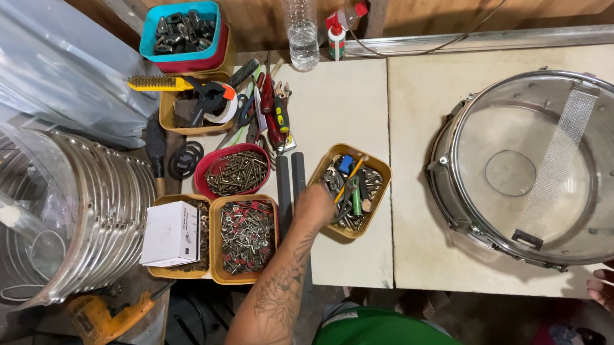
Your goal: Assembling a snare drum by attaching the metal hoop to the shell using screws and a screwdriver
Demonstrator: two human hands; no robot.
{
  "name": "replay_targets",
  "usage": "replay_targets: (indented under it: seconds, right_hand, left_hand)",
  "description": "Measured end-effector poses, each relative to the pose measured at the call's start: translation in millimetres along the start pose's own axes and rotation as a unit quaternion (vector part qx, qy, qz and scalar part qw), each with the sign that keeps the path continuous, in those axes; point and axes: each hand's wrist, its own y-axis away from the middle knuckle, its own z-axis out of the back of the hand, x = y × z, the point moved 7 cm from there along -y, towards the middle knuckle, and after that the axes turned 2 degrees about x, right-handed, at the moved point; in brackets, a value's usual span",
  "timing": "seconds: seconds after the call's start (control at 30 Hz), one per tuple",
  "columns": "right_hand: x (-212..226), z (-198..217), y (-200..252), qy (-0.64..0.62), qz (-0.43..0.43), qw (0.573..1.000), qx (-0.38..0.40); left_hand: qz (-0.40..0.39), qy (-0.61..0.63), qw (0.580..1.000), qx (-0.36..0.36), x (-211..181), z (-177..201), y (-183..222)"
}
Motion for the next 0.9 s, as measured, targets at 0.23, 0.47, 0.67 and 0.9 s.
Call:
replay_targets:
  seconds: [0.23,0.47,0.67,0.9]
  right_hand:
    - [-11,3,-7,-0.005,0.004,1.0,0.009]
    - [2,-2,1,-0.008,0.011,1.0,0.006]
    - [38,-20,38,-0.023,0.014,0.999,-0.031]
    - [42,-27,41,-0.073,-0.017,0.993,-0.087]
  left_hand:
    - [-0.019,0.095,0.995,-0.002,6,15,7]
    - [-0.193,-0.14,0.963,-0.126,-2,-9,-26]
    - [-0.18,-0.184,0.956,-0.142,-7,-12,-33]
    - [-0.182,-0.172,0.952,-0.179,-5,-8,-33]
